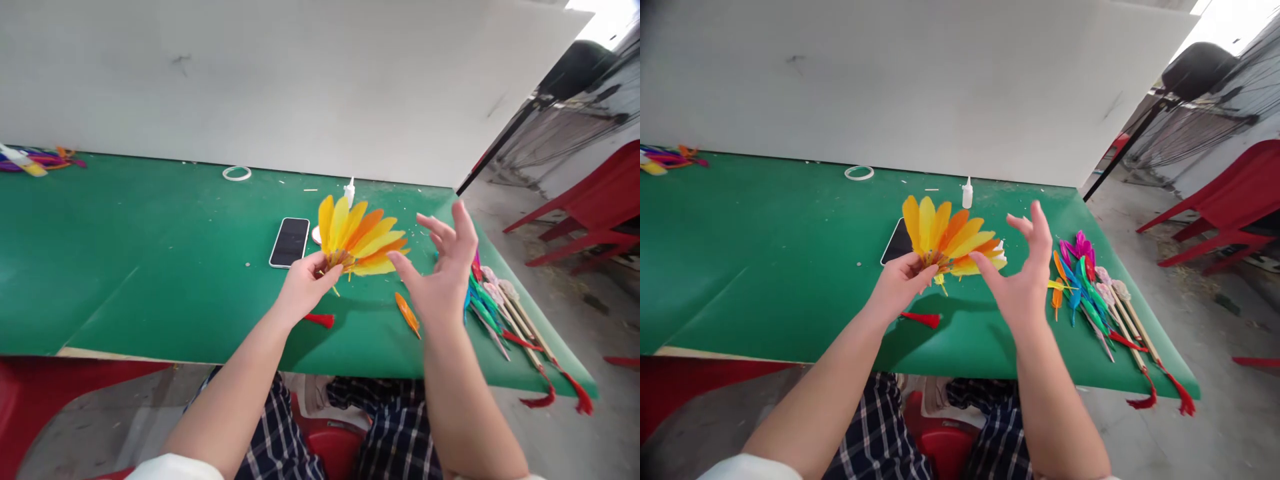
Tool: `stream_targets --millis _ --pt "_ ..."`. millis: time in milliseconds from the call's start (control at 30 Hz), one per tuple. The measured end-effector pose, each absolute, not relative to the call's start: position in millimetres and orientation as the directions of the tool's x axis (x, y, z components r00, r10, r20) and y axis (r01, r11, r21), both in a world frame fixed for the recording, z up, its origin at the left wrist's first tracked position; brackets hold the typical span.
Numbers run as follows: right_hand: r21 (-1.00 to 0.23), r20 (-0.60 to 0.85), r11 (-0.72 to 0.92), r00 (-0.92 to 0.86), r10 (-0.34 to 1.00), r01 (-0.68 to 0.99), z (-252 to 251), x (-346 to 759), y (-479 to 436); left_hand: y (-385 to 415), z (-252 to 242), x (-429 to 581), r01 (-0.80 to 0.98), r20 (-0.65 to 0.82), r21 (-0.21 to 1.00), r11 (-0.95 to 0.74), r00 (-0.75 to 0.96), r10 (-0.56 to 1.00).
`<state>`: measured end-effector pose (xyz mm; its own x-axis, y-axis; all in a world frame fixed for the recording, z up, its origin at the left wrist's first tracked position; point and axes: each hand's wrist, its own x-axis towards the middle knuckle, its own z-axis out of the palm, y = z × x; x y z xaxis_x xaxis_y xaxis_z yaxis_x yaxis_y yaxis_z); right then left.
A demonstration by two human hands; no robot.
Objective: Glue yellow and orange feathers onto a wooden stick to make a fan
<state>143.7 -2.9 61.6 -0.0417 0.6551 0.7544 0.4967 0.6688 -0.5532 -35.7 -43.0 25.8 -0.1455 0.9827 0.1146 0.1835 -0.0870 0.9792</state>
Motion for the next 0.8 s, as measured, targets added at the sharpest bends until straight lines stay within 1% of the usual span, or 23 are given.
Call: stream_targets --millis 33,133,167,233,367,500,667,800 --pt "-0.552 0.707 0.672 -0.151 0.691 0.493 74 149 -3 -44 27 -36 0.215 0.136 0.97 -0.109 -0.116 0.984" --pt "-0.542 0.538 0.685 -0.425 0.728 0.487 102 161 -2 -49 32 -38 0.382 0.262 0.898 -0.219 -0.062 0.963" --pt "-0.539 0.477 0.685 -0.492 0.728 0.491 106 163 -1 -50 34 -39 0.437 0.303 0.863 -0.255 -0.043 0.952" --pt "-0.538 0.402 0.687 -0.568 0.718 0.488 109 165 2 -53 37 -40 0.511 0.362 0.801 -0.312 0.002 0.932" --pt "-0.597 0.357 0.694 -0.641 0.68 0.403 109 162 6 -57 41 -37 0.552 0.417 0.74 -0.383 0.069 0.906" --pt "-0.677 0.328 0.647 -0.643 0.693 0.352 108 156 5 -57 42 -32 0.557 0.48 0.704 -0.441 0.086 0.873" --pt "-0.657 0.335 0.675 -0.672 0.66 0.335 100 154 5 -57 42 -28 0.56 0.485 0.695 -0.451 0.099 0.869" --pt "-0.601 0.355 0.707 -0.668 0.654 0.373 97 154 3 -57 43 -26 0.556 0.51 0.683 -0.474 0.103 0.854"
